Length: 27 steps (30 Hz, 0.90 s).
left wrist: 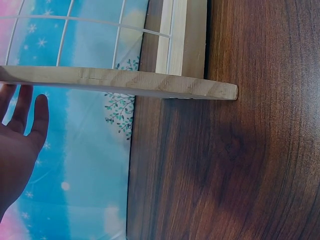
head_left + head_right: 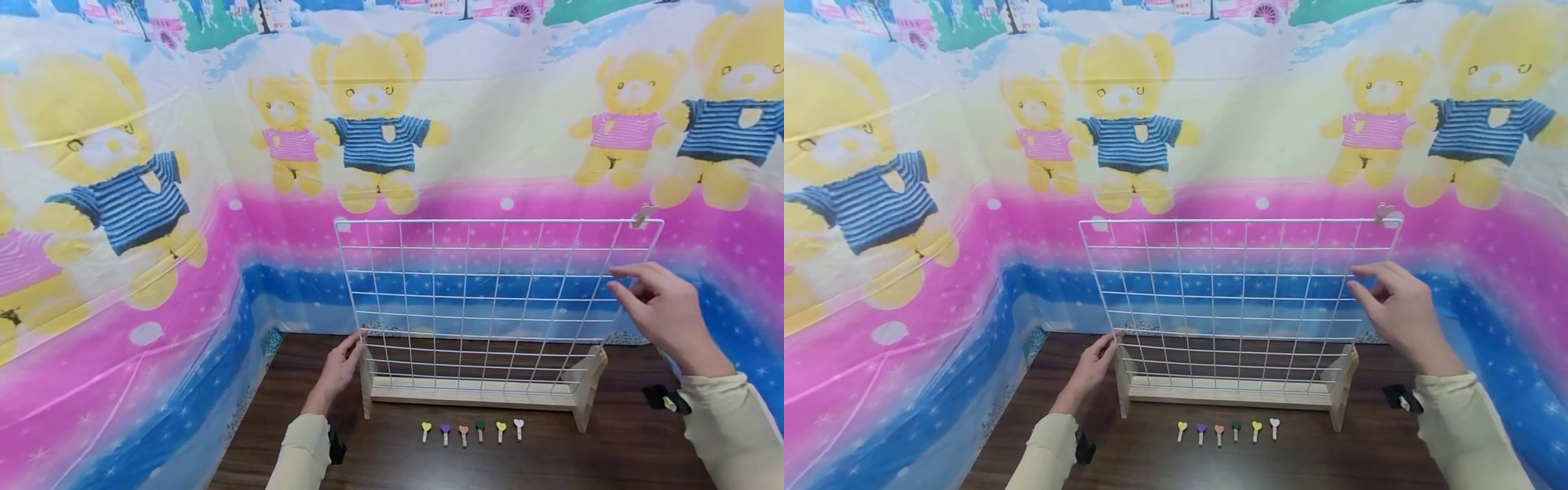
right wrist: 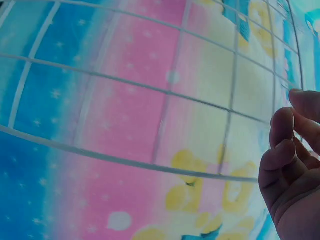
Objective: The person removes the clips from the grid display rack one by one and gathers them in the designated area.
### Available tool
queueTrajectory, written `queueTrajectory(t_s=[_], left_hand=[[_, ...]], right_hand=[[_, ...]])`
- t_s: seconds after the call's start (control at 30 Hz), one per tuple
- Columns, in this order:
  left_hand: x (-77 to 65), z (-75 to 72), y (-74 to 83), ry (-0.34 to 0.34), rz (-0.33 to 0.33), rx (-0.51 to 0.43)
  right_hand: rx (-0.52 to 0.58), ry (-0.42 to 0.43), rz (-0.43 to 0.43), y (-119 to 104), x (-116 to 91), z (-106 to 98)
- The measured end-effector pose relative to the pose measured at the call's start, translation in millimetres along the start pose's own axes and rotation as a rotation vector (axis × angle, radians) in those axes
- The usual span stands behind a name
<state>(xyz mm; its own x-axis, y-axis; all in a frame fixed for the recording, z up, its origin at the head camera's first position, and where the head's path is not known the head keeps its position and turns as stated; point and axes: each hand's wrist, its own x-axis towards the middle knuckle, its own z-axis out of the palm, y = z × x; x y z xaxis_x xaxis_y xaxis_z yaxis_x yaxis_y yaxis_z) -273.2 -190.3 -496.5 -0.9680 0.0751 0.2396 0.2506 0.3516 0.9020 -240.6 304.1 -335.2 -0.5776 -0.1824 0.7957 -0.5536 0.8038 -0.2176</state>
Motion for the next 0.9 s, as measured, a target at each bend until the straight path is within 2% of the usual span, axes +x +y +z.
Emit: queueTrajectory(t_s=[0.03, 0.27, 0.4, 0.53, 0.63, 0.77, 0.9], left_hand=[[0.8, 0.1, -1.6, 0.001, -0.002, -0.004], [13.6, 5.2, -41.3, 0.020, -0.004, 0.018], [13.5, 5.6, -42.1, 0.023, -0.005, 0.016], [12.8, 4.7, -38.1, 0.015, -0.008, 0.009], [8.8, 2.5, -25.4, 0.004, 0.003, 0.001], [1.9, 0.0, -5.5, -0.008, 0.010, 0.006], [-1.1, -0.5, 2.4, -0.010, -0.006, 0.002]], right_hand=[[0.001, 0.015, 0.010, -0.4, 2.8, -2.9], [0.025, 0.116, 0.063, 5.2, 18.1, -16.7], [0.046, 0.173, 0.110, 7.3, 26.7, -21.6], [0.076, 0.233, 0.186, 4.8, 38.0, -26.5], [0.082, 0.247, 0.269, 1.7, 46.5, -29.1], [0.077, 0.172, 0.381, -1.4, 53.5, -31.0], [0.117, 0.081, 0.439, -1.9, 58.4, -31.3]])
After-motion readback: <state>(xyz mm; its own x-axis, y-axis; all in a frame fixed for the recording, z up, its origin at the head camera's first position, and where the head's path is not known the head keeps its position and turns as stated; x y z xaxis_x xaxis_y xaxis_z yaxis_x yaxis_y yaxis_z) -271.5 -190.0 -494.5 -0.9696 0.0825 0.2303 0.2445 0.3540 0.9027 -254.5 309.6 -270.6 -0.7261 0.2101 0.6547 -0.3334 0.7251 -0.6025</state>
